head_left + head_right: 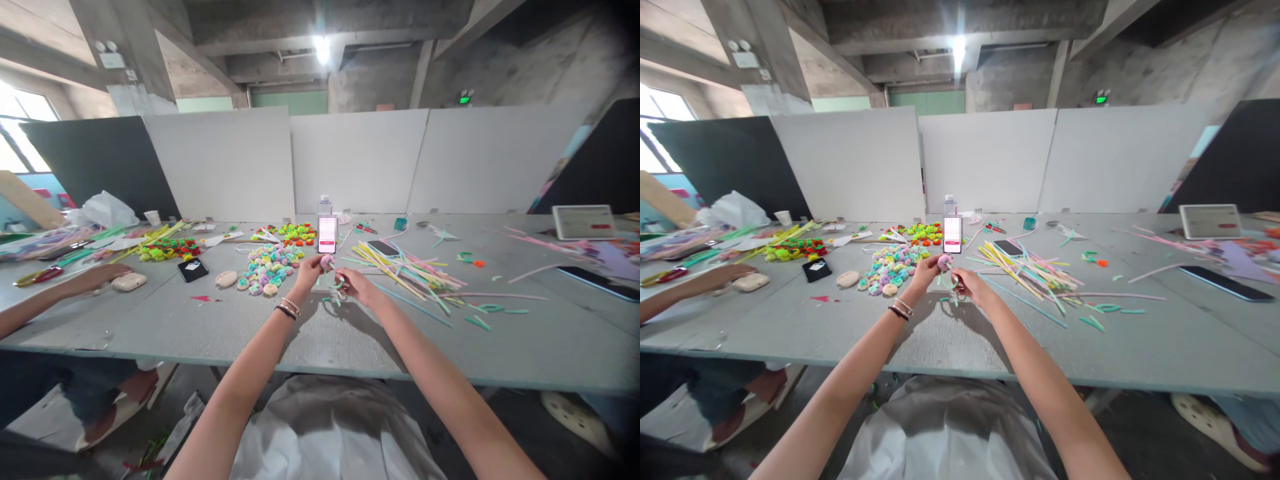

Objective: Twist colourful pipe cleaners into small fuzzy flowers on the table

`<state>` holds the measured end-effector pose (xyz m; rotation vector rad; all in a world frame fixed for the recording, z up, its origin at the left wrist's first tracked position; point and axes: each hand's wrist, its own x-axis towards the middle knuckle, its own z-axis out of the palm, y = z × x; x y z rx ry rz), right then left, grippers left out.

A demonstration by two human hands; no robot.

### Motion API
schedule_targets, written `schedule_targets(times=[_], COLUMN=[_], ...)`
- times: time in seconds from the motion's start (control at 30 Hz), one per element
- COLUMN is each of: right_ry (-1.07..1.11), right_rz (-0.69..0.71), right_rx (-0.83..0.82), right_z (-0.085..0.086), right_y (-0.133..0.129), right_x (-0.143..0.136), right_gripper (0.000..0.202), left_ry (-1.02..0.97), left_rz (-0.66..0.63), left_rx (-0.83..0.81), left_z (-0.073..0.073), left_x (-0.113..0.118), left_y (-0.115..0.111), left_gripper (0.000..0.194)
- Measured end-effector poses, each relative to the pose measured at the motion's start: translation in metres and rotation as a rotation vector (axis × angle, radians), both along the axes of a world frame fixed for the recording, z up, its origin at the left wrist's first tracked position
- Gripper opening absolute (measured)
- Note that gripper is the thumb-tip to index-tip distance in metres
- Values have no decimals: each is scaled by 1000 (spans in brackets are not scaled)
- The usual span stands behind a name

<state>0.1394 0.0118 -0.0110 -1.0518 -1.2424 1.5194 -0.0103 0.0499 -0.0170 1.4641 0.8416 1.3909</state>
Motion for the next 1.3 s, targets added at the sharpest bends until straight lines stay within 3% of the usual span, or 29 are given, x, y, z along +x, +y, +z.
schedule_targets(times=[0.13, 0.3, 0.57, 0.83, 1.07, 1.3], right_ry=[77, 88, 32, 50, -45, -84], right_rz=[-59, -54, -90, -253, -98, -86], right_rx=[-25, -34, -7, 64, 219, 240], right_z=[1, -3, -11, 0, 3, 5], right_y=[1, 7, 13, 7, 0, -3], right_x=[-1, 0, 0, 2, -1, -1], right_gripper=[21, 23, 19, 18, 38, 36], left_ry=[-58, 10, 133, 117, 170, 134], left_rz=[-47, 46, -43, 48, 81, 101], left_rx=[-56, -68, 24, 119, 200, 190], left_z=[3, 5, 6, 2, 2, 3], left_x=[1, 1, 3, 2, 2, 2], left_y=[-5, -4, -9, 0, -2, -2], left_gripper=[34, 35, 33, 27, 26, 26])
